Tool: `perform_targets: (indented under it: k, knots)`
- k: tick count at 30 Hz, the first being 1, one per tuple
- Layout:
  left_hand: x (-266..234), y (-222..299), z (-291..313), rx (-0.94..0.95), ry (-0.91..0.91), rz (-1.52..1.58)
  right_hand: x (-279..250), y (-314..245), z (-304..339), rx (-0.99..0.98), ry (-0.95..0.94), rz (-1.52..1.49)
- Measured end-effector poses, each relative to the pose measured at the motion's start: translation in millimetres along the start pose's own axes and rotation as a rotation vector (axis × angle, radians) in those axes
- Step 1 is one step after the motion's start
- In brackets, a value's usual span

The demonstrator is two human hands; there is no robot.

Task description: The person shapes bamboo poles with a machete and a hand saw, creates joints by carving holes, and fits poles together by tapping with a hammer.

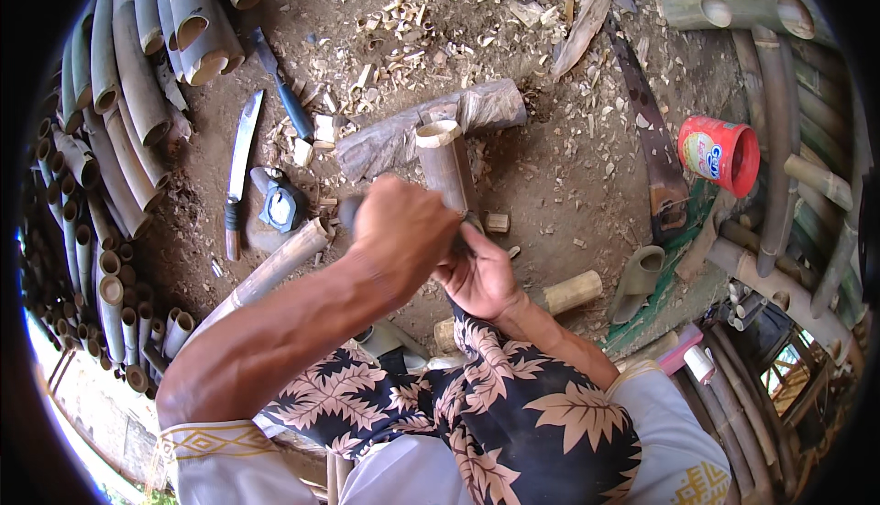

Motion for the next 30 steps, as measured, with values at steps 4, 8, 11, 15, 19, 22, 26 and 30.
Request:
perform_targets:
  k: [4,8,11,15,19,22,26,30]
  knots:
    - [-31.5,14.5,-4.3,0.041,0.073,-0.169,11.2,7.5,5.8,0.09,0.06,-0.082]
    - [0.0,2.6,-0.5,0.077,-0.038,-0.175,12.7,6.4,1.7,0.108,-0.063,-0.084]
    - [30.8,-29.8,24.0,0.061,0.059,0.172,-12.7,40.7,3.8,0.243,-0.029,0.045]
    - [109.9,-40.7,28.5,-0.006,0.073,0.447,-22.1,33.2,7.8,0.262,0.108,0.249]
    - [181.1,-0.3,40.7,-0.235,0.175,0.819,-48.1,12.9,17.3,0.064,0.441,0.782]
    - [213.0,44.2,38.9,-0.464,0.14,1.134,-36.9,-10.9,29.6,-0.115,0.525,1.291]
    - [202.6,99.0,24.0,-0.649,0.335,1.483,-37.1,-41.3,35.2,-0.49,0.616,1.728]
    - [191.0,112.4,21.5,-0.692,0.342,1.517,-23.1,-48.0,33.9,-0.537,0.733,1.851]
Point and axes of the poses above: each hand's wrist, its own z-axis away from the middle knuckle, its own x-axis out of the palm, y = z × x, the point moved 9 cm from there along -z, towards the middle knuckle, and after that the axes turned 7 degrees about y, right-handed, at the moved point
